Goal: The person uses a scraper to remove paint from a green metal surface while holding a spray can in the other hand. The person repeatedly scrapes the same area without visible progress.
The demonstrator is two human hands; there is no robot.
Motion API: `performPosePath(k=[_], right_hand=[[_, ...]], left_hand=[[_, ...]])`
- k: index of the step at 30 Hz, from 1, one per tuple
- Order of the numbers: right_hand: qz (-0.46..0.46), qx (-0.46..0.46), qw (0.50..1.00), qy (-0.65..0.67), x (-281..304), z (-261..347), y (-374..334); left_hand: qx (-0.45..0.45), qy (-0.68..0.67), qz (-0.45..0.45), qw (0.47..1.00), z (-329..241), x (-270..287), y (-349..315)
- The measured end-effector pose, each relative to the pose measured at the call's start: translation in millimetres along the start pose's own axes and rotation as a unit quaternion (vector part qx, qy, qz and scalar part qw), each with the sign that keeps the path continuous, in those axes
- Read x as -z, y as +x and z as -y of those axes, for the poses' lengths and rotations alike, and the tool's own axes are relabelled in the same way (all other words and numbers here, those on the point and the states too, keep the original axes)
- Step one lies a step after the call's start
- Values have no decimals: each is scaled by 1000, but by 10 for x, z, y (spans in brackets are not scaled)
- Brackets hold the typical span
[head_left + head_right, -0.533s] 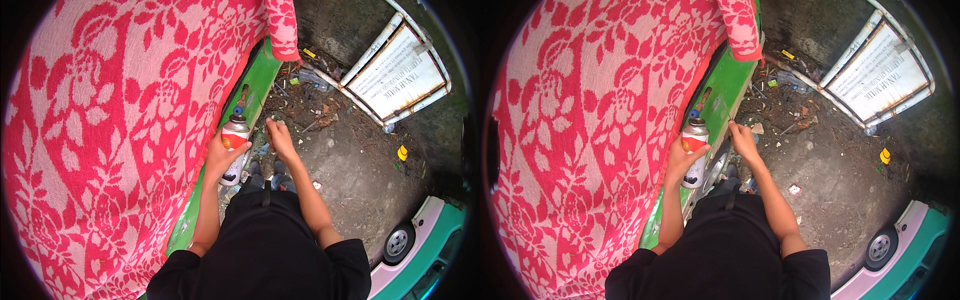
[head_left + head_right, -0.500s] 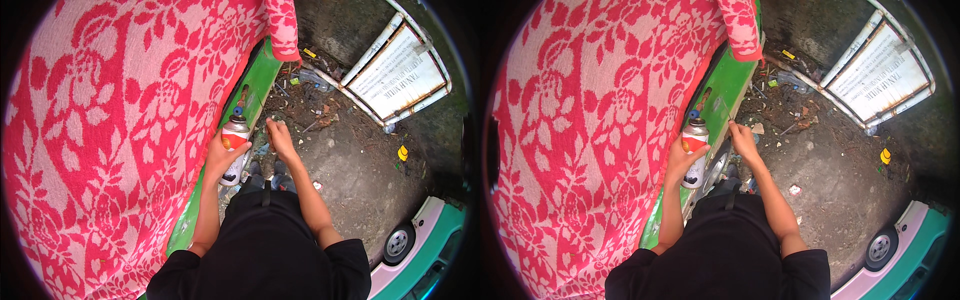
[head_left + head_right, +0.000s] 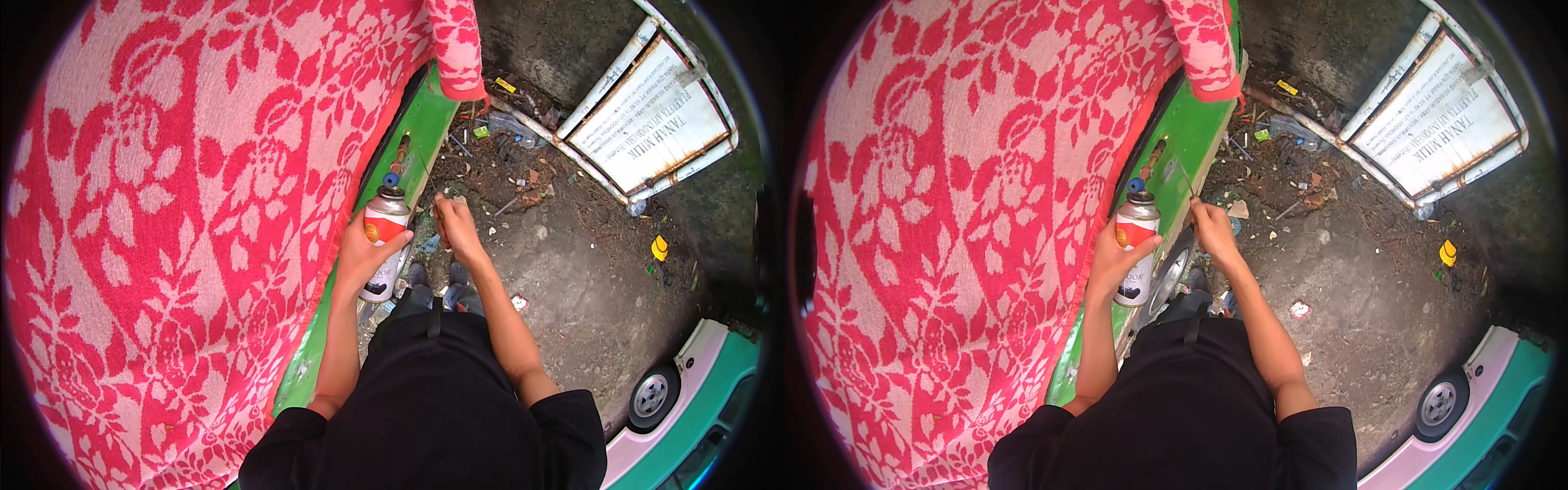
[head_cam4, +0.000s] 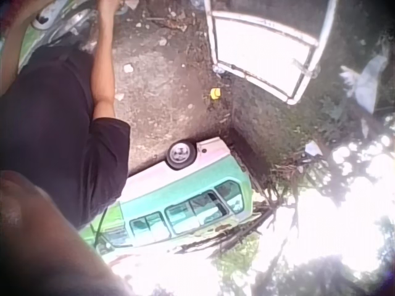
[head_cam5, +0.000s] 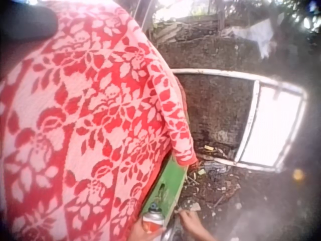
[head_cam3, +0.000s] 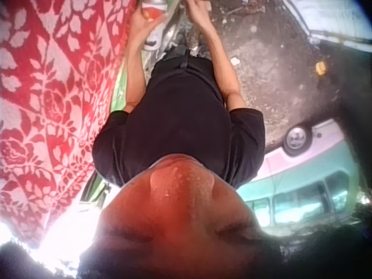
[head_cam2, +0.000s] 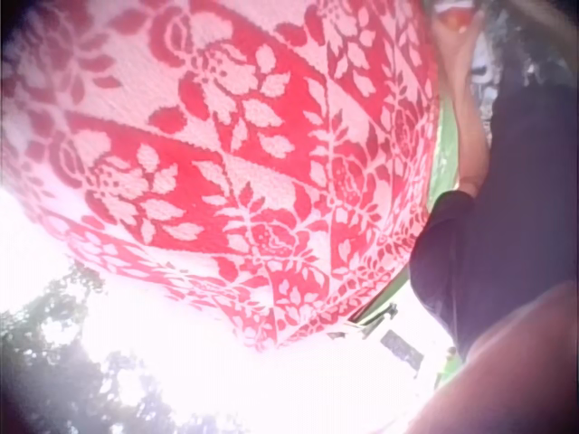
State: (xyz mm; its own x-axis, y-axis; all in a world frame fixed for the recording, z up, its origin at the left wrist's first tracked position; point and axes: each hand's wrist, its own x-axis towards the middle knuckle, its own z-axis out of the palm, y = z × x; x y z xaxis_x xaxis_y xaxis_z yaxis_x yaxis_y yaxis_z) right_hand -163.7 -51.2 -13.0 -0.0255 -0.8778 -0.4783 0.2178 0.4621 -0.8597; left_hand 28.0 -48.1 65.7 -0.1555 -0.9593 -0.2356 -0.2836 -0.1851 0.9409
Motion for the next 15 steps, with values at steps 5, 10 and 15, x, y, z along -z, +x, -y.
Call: performPosePath(k=[5,10,15], right_hand=[[-11,28,999,-42,-17,-24,31],[-92,162,959,-213,-147,-71,25],[-94,155,958,-224,-320,71,-66]], left_hand=[[-2,4,-4,1000,-50,39,-46],[8,18,27,999,-59,181,-240],[15,-8,22,1000,-58,239,-426]])
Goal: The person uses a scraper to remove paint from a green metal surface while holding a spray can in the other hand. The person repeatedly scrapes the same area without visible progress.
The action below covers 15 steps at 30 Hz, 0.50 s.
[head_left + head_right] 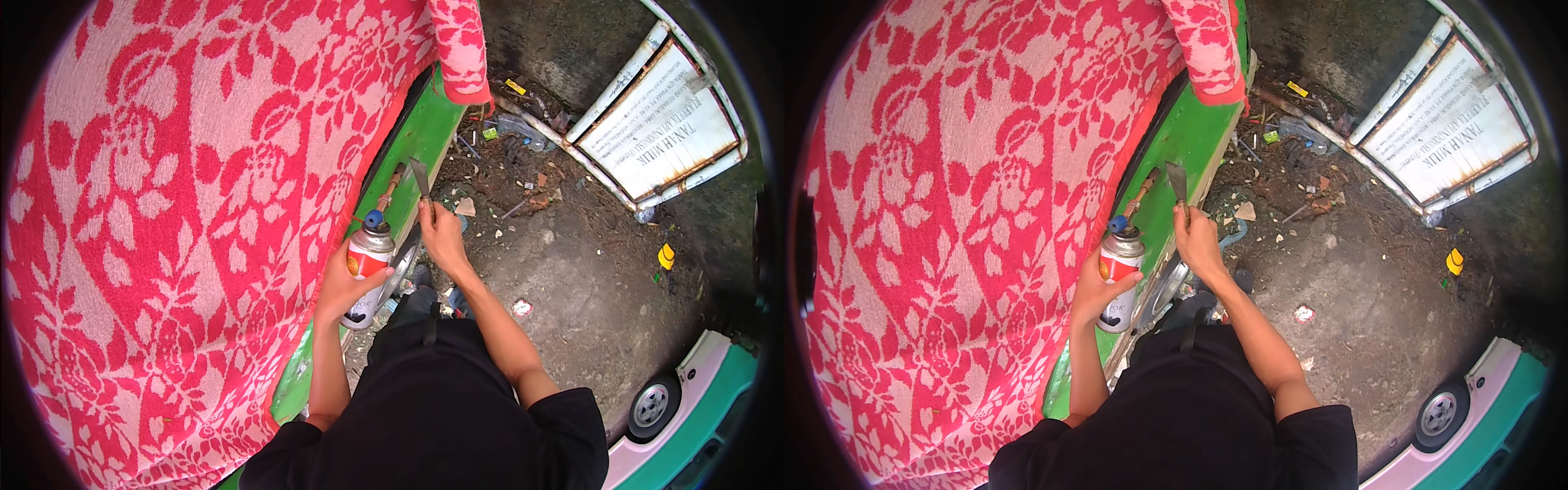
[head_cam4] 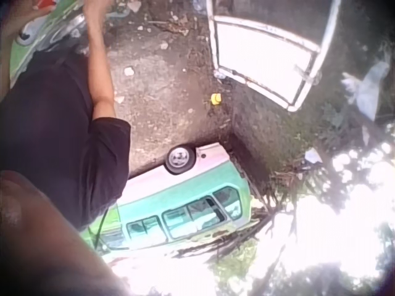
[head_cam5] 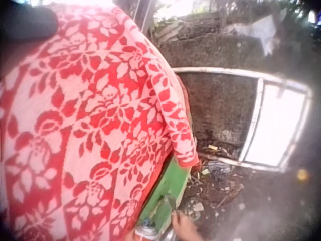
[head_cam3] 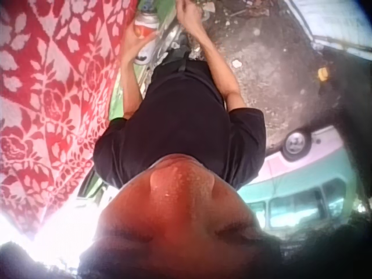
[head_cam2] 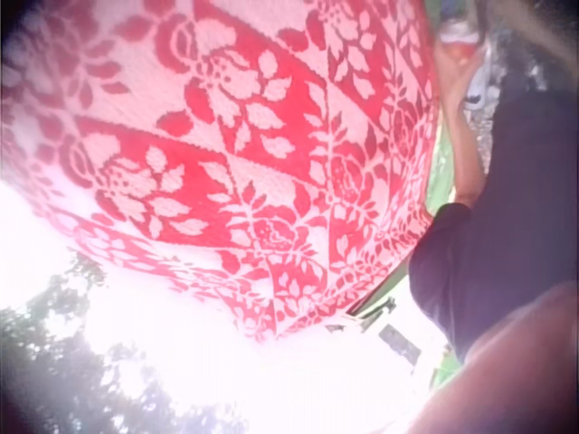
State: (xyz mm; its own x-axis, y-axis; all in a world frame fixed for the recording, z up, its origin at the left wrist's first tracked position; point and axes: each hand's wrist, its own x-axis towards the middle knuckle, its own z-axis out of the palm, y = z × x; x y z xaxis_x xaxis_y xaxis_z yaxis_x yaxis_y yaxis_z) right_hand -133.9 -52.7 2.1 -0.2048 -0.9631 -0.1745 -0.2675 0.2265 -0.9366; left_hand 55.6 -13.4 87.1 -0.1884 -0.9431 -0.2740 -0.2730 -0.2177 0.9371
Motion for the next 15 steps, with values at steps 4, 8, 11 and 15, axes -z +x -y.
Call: performPosePath(k=[4,8,11,15], right_hand=[[-28,44,999,13,-155,39,50],[-25,42,999,16,-184,155,330],[-25,43,999,15,-240,180,237],[-47,49,998,2,-322,181,290]], left_hand=[[12,-4,-12,1000,-91,4,-52],[12,5,-12,1000,-164,21,-60],[11,3,-9,1000,-170,46,-67],[25,14,-5,1000,-224,75,-89]])
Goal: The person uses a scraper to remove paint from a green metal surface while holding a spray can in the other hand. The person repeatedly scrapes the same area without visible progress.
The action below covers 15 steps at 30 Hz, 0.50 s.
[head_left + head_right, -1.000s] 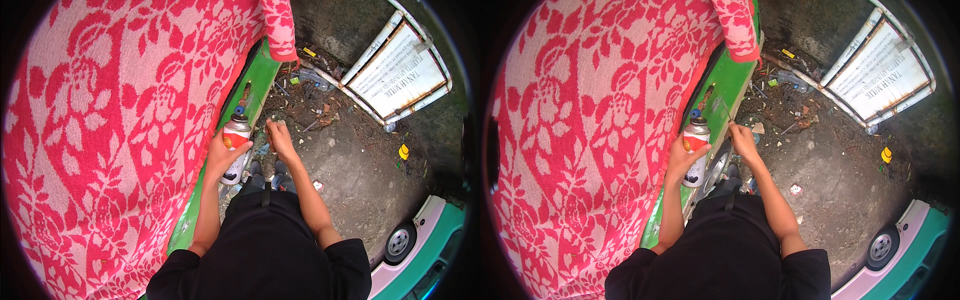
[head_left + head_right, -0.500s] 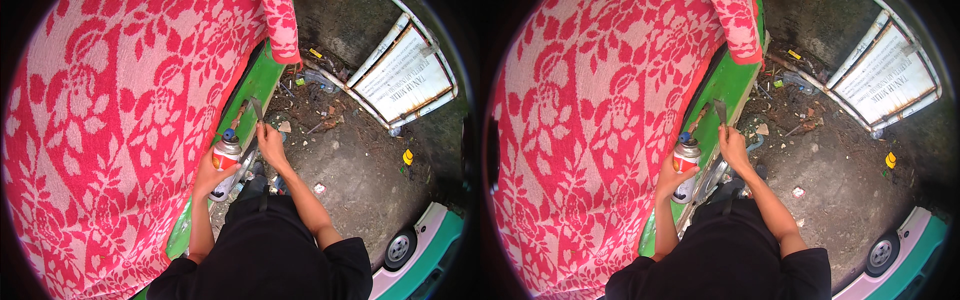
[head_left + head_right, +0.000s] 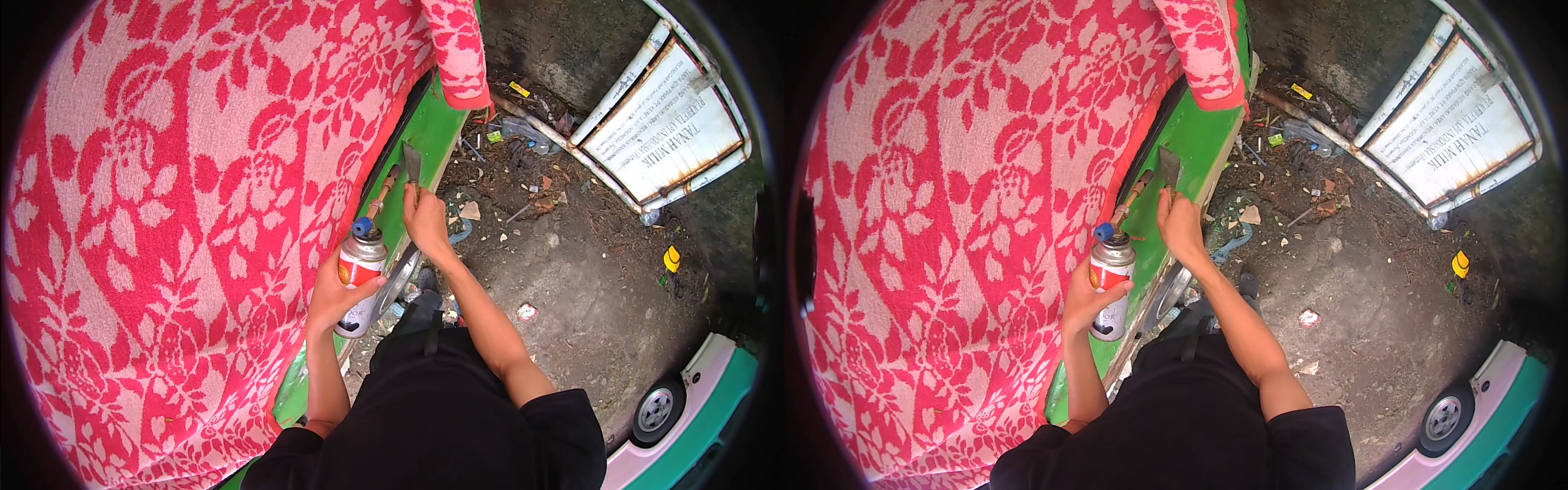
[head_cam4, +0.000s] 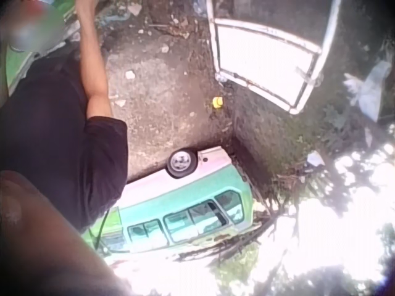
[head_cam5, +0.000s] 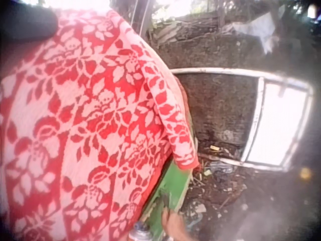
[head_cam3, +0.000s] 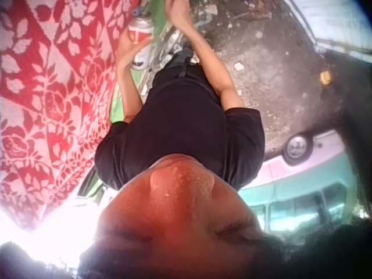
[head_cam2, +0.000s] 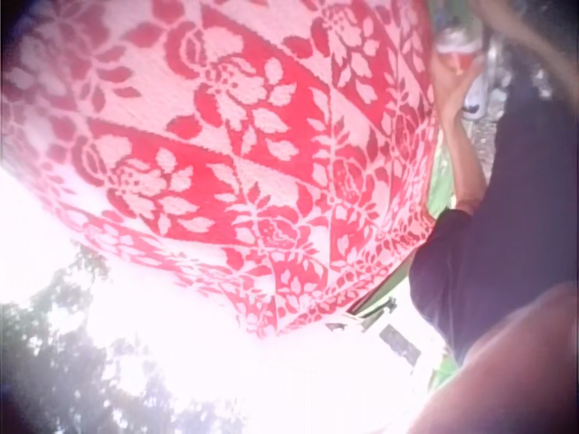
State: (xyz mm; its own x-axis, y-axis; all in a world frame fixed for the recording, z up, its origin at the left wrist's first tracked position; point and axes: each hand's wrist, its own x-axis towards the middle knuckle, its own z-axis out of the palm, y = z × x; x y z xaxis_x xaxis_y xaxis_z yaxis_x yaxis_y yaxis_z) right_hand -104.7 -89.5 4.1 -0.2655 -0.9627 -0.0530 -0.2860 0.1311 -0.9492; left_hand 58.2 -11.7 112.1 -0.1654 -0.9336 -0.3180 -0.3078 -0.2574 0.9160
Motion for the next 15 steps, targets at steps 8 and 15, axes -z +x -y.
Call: performPosePath(k=[8,15], right_hand=[[-12,18,1000,20,-60,-30,48],[-27,3,1000,14,-159,4,-80]], left_hand=[[12,-25,34,999,-42,48,-35],[6,-26,67,997,-133,56,61]])
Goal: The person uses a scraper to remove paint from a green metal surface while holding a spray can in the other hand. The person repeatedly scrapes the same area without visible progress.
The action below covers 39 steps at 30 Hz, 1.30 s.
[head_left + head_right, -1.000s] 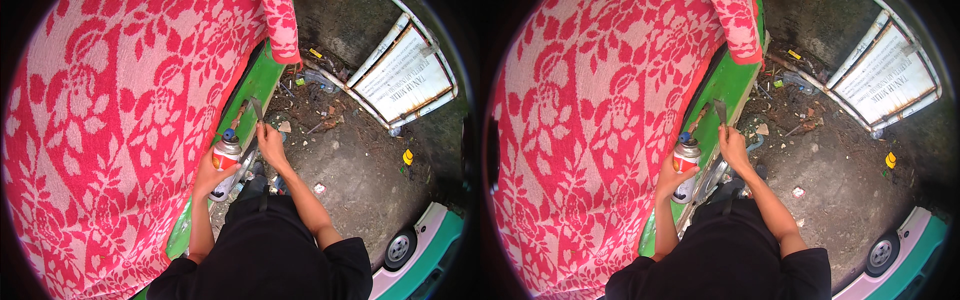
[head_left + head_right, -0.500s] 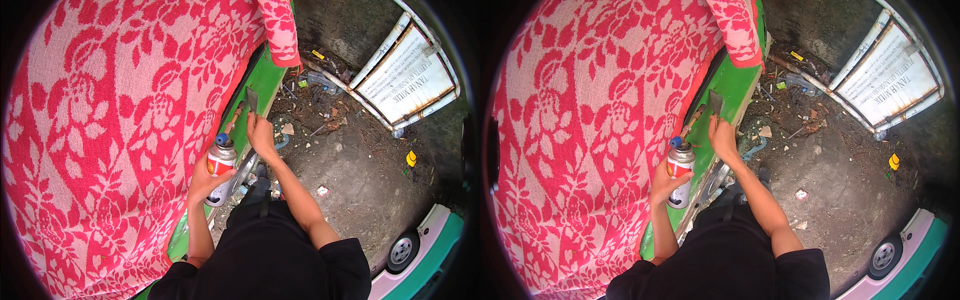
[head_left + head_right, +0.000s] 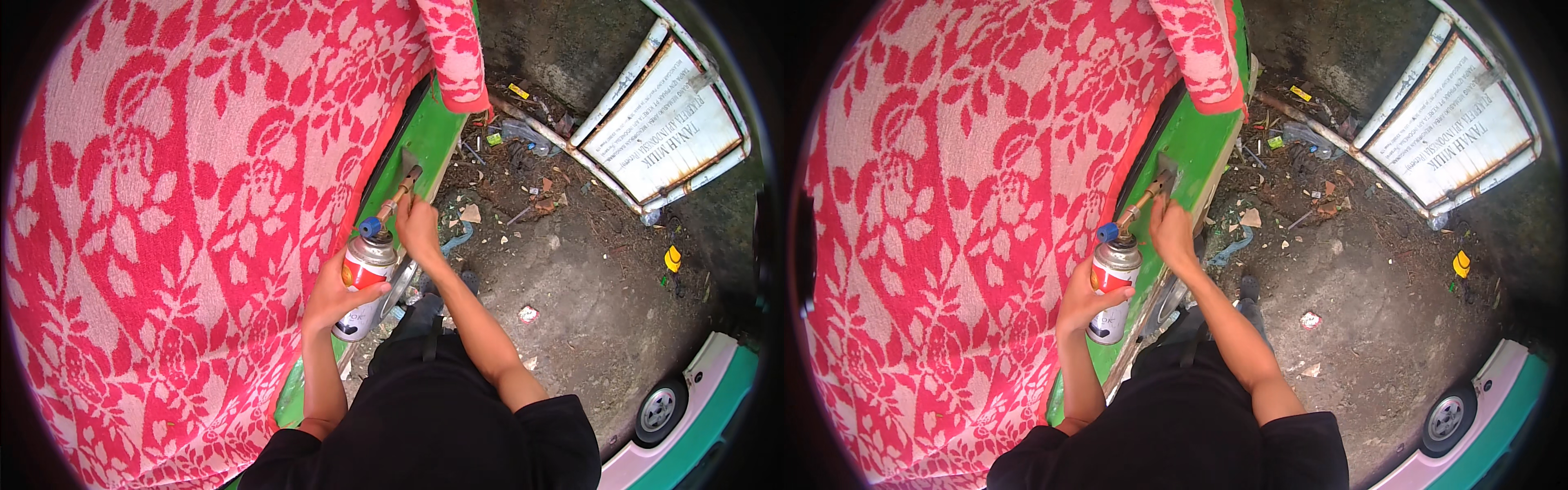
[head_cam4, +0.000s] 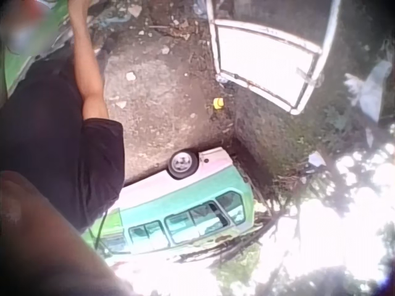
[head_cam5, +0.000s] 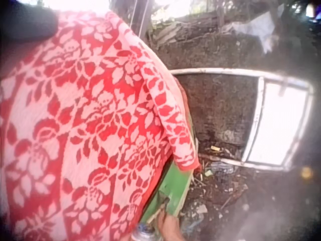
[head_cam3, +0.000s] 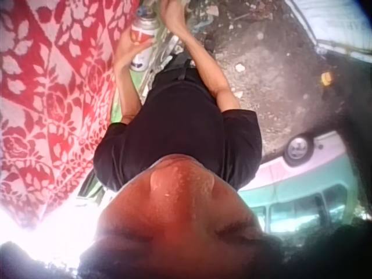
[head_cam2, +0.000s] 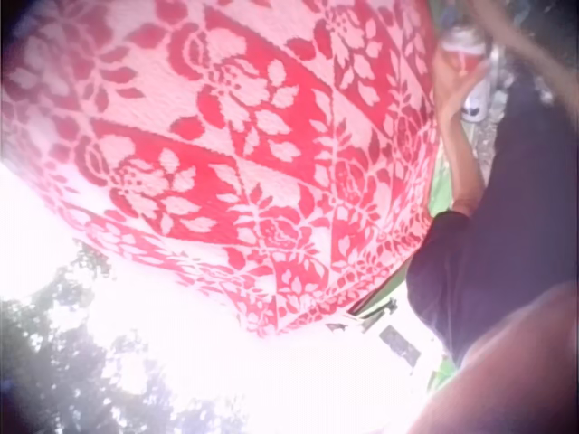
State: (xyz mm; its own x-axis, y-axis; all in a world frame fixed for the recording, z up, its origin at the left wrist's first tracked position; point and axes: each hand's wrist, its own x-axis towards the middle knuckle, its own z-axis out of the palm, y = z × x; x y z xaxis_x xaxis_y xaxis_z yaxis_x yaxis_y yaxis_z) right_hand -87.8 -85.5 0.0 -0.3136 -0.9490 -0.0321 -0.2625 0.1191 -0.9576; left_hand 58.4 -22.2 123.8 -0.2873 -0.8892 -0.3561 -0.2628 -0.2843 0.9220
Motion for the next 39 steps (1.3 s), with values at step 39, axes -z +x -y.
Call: performPosePath(k=[39], right_hand=[[88,-4,993,-80,415,206,222]], left_hand=[[-3,9,-18,1000,26,202,87]])
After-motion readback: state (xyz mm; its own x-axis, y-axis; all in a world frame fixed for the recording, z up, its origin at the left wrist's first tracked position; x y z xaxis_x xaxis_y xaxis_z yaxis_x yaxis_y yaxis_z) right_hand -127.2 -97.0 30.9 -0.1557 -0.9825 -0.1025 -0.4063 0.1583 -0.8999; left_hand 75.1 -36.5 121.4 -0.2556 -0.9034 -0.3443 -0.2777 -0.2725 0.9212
